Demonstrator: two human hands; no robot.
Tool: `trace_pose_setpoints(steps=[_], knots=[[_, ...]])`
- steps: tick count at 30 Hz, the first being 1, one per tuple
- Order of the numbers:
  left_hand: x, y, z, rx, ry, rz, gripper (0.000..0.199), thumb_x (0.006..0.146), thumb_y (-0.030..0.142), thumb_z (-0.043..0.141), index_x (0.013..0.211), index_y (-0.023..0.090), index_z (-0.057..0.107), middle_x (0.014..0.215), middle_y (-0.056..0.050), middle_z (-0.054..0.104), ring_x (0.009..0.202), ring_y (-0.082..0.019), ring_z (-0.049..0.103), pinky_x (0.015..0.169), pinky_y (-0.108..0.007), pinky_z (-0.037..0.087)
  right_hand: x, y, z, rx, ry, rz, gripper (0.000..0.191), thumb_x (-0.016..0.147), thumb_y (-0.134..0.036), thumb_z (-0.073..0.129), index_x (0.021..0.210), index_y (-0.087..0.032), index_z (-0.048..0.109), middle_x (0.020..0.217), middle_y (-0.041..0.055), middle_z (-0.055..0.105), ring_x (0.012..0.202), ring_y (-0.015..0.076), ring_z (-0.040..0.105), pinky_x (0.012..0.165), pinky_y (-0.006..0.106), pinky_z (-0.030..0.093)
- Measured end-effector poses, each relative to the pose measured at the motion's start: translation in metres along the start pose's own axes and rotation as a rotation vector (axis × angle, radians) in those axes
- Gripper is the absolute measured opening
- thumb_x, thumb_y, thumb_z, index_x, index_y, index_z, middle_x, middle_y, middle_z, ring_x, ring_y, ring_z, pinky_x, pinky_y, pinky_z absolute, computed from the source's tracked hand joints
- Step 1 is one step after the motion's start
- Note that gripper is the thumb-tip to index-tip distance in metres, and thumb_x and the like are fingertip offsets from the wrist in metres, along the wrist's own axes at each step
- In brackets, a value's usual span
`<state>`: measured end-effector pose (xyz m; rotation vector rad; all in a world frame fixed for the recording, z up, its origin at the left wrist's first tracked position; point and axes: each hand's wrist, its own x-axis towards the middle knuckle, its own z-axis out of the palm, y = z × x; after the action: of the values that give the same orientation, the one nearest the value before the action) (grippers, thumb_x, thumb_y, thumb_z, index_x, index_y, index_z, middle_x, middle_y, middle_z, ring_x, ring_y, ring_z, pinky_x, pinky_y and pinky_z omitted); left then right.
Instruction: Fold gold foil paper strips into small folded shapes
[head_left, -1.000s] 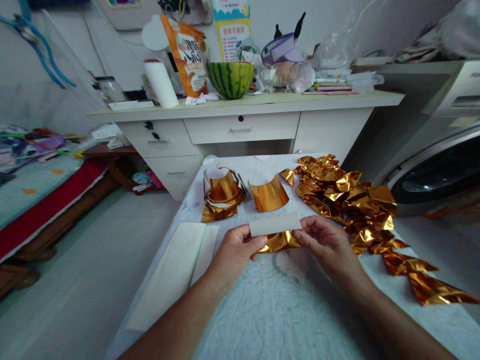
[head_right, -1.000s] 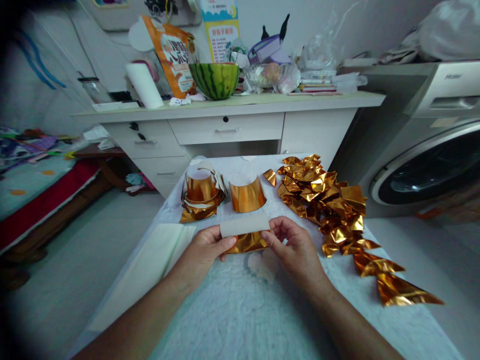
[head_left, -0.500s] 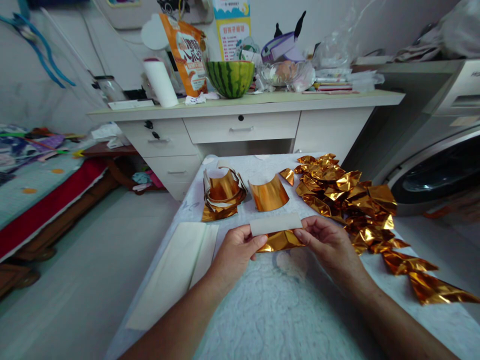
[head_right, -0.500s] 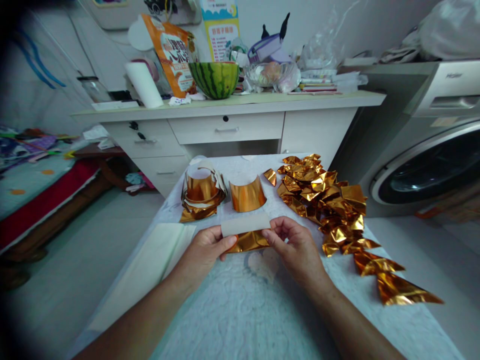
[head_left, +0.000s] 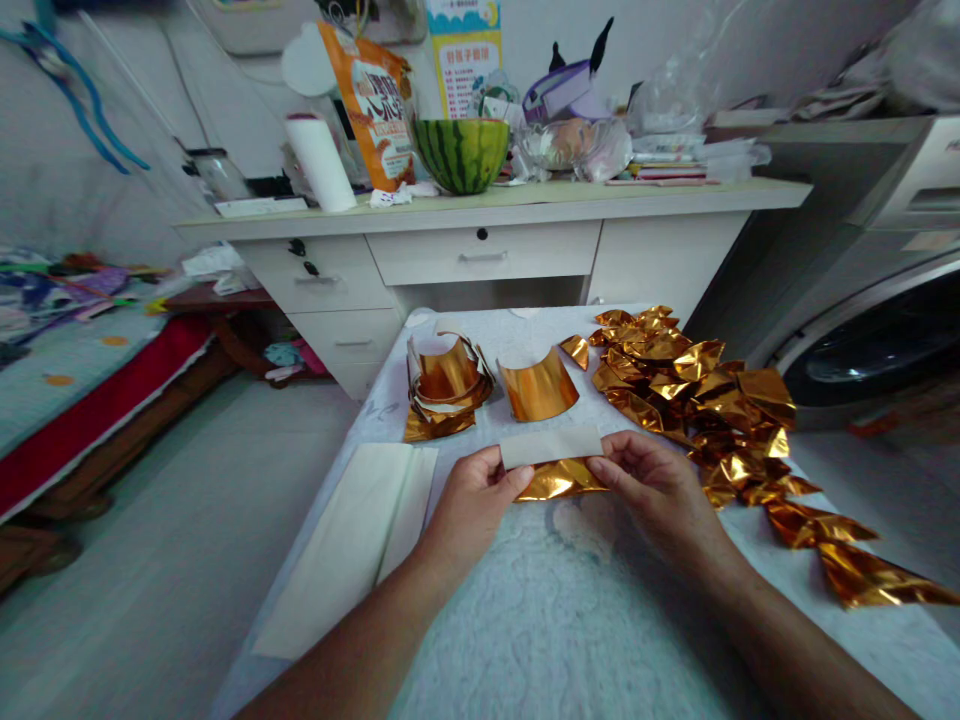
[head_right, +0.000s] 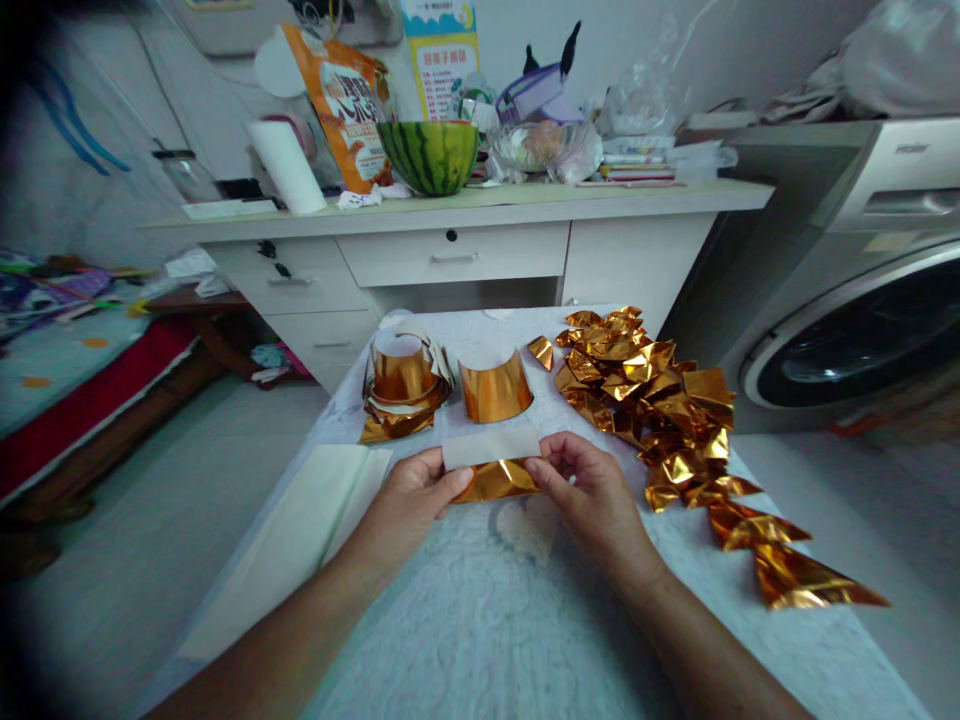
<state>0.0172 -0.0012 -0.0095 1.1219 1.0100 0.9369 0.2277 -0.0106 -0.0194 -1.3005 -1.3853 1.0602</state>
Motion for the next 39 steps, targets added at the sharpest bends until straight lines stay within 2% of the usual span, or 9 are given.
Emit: trace_pose_setpoints(steps=[3,11,15,18,24,28,32,36,39], knots=[[0.001,-0.004,-0.002,0.057,0.014,0.001,0.029,0.081,0.028,0.064,0.107,0.014,0.068,0.092,-0.005,0.071,0.083,-0.019,0.064,0.078,-0.029,0.05,0.001,0.0,0.001,-0.005,0.0,0.021,0.027,0.081,-0.044,0.068,0.084,-0.018,0.06,0.075,0.0016,0.062,0.068,0.0152,0.058,0.063,0.028,0.045],[0.001,-0.006,-0.003,0.419,0.124,0.048,0.018,0.079,0.026,0.059,0.091,0.015,0.068,0.078,-0.002,0.068,0.072,-0.017,0.061,0.061,-0.024,0.044,0.001,-0.001,0.009,-0.21,0.045,0.035,0.019,0.082,-0.039,0.063,0.087,-0.022,0.055,0.07,-0.001,0.063,0.061,0.0159,0.059,0.057,0.027,0.043],[0.0,-0.003,-0.001,0.726,0.161,0.072,0.01,0.081,0.026,0.057,0.075,0.018,0.06,0.067,0.001,0.062,0.064,-0.015,0.056,0.056,-0.023,0.036,0.0,-0.003,0.014,-0.39,0.053,0.003,0.02,0.082,-0.032,0.059,0.098,-0.024,0.05,0.067,-0.0044,0.063,0.059,0.0162,0.06,0.056,0.027,0.042],[-0.002,0.0,-0.001,0.946,0.171,0.082,0.007,0.081,0.02,0.057,0.076,0.019,0.053,0.063,0.004,0.056,0.061,-0.014,0.054,0.056,-0.023,0.032,0.0,-0.004,0.016,-0.53,0.057,-0.015,0.016,0.082,-0.028,0.057,0.096,-0.024,0.049,0.064,-0.0053,0.061,0.057,0.0158,0.059,0.056,0.027,0.04],[-0.003,-0.002,0.0,1.034,0.173,0.114,0.033,0.081,0.012,0.057,0.11,0.022,0.045,0.066,0.006,0.055,0.067,-0.016,0.058,0.063,-0.024,0.037,0.0,-0.001,0.02,-0.73,0.037,-0.081,0.012,0.08,-0.02,0.055,0.092,-0.022,0.051,0.065,-0.0028,0.058,0.064,0.0176,0.057,0.059,0.027,0.038],[-0.003,-0.007,0.0,1.14,0.199,0.145,0.045,0.081,0.013,0.058,0.122,0.019,0.04,0.07,0.003,0.057,0.072,-0.019,0.06,0.068,-0.027,0.04,0.0,0.0,0.021,-0.796,0.026,-0.088,0.013,0.081,-0.018,0.055,0.093,-0.021,0.051,0.07,-0.0003,0.058,0.068,0.0185,0.056,0.06,0.027,0.037],[-0.005,-0.006,-0.001,1.215,0.166,0.179,0.038,0.083,0.015,0.059,0.118,0.021,0.045,0.078,0.001,0.059,0.078,-0.02,0.059,0.072,-0.03,0.042,0.0,0.0,0.021,-0.828,-0.001,-0.094,0.012,0.081,-0.016,0.057,0.091,-0.02,0.052,0.07,0.0005,0.058,0.07,0.0193,0.055,0.061,0.027,0.036],[-0.006,0.0,0.0,1.25,0.181,0.291,0.025,0.079,0.014,0.063,0.102,0.022,0.056,0.097,-0.003,0.058,0.095,-0.023,0.052,0.083,-0.035,0.041,0.001,0.0,0.021,-0.867,-0.014,-0.105,0.009,0.081,-0.016,0.058,0.087,-0.02,0.052,0.07,0.0009,0.058,0.07,0.0197,0.054,0.06,0.027,0.035],[-0.005,-0.001,0.0,1.26,0.15,0.364,0.021,0.08,0.012,0.063,0.096,0.024,0.062,0.098,-0.003,0.055,0.095,-0.023,0.048,0.084,-0.036,0.04,0.001,0.001,0.021,-0.898,-0.022,-0.122,0.008,0.082,-0.016,0.058,0.086,-0.02,0.052,0.071,0.0013,0.057,0.071,0.02,0.054,0.06,0.028,0.035]])
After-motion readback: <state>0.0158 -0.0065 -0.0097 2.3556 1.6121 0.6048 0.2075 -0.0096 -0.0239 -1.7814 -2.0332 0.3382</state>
